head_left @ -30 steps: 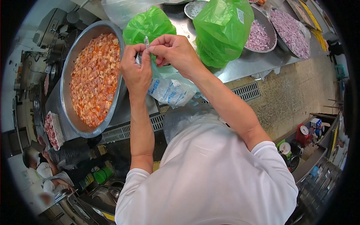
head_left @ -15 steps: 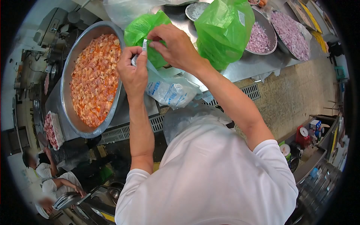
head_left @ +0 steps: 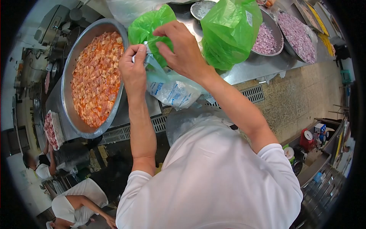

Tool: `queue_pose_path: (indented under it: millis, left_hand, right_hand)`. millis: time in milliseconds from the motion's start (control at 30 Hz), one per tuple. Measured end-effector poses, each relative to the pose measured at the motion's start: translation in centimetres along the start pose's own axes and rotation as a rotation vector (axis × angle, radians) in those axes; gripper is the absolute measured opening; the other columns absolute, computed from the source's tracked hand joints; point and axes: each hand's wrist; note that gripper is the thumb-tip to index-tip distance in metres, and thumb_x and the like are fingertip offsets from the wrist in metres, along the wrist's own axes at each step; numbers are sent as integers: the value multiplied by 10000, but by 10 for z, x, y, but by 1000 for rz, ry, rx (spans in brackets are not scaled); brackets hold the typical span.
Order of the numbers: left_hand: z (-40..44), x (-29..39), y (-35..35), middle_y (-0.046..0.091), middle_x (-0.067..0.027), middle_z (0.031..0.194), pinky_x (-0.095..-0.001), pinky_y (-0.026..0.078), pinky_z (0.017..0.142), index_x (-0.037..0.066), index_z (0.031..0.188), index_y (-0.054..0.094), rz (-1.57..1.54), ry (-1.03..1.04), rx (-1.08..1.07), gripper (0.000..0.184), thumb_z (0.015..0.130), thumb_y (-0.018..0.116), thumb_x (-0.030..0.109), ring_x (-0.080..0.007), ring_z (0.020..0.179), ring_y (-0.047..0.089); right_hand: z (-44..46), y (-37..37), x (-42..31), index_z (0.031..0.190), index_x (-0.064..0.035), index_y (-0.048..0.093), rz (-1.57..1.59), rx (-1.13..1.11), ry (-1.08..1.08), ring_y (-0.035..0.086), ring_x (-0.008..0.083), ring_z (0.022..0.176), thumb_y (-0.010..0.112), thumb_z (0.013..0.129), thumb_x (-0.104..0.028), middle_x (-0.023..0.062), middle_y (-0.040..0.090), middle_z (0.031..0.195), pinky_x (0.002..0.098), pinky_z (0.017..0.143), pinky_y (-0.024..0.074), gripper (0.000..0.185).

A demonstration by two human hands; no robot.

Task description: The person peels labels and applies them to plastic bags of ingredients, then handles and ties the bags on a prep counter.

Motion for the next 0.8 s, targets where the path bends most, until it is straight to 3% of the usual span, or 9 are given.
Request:
queue_pose_path:
  millis: [67,167,267,367,467,567,667,800]
  left_hand:
    - [-1,-1,-3,645,21,888,-188,441,657,26,997,670,8,-15,-11,163,979,645,186,-32,764,558]
    - [-2,0,-3,639,25,875,-191,440,650,36,990,667,-47,-56,-23,167,981,647,201,-28,760,555]
    - [-3,4,1,628,34,857,-192,434,649,43,988,662,-116,-104,-41,166,984,648,208,-27,746,543]
    - [-3,0,-2,609,22,860,-207,444,666,34,979,655,62,-71,3,141,957,680,171,-51,745,542]
    - [-8,9,7,609,-23,861,-257,447,695,3,950,655,273,257,146,121,876,716,77,-107,772,552]
    - [-16,16,3,602,-70,851,-295,467,716,2,929,662,409,403,111,137,804,718,2,-178,763,577]
    - [-14,21,4,617,-96,857,-318,480,718,9,907,676,552,567,61,127,784,702,-11,-223,752,589]
    - [-13,20,4,631,-107,855,-341,492,712,1,895,686,542,486,72,116,782,709,-2,-240,763,612]
  right_hand:
    - [-3,-1,-2,936,-1,657,-32,24,-31,640,337,812,713,763,-40,157,644,820,424,758,516,185]
    - [-12,2,-8,883,26,662,207,-127,289,661,317,748,720,790,-62,157,658,803,399,688,529,140]
    - [-14,2,-4,911,34,663,213,-250,382,614,106,652,725,888,-112,71,675,767,278,564,486,161]
    - [-16,6,3,916,33,670,325,-271,449,579,77,629,716,896,-117,36,662,714,264,560,475,158]
    - [-13,0,0,925,33,674,366,-315,507,558,58,632,703,910,-124,15,648,713,251,557,463,161]
    - [-14,3,1,919,31,674,316,-280,501,552,54,630,697,917,-133,8,641,709,246,548,450,166]
    - [-11,2,-2,873,43,689,326,-260,525,607,152,610,706,864,-122,112,677,705,321,565,478,167]
    - [-13,3,2,898,45,686,395,-297,510,604,161,615,693,878,-113,126,676,719,324,572,475,160]
Point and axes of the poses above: each hand's wrist, its own z-axis towards the middle knuckle, its own y-axis out of the palm, x = y × z
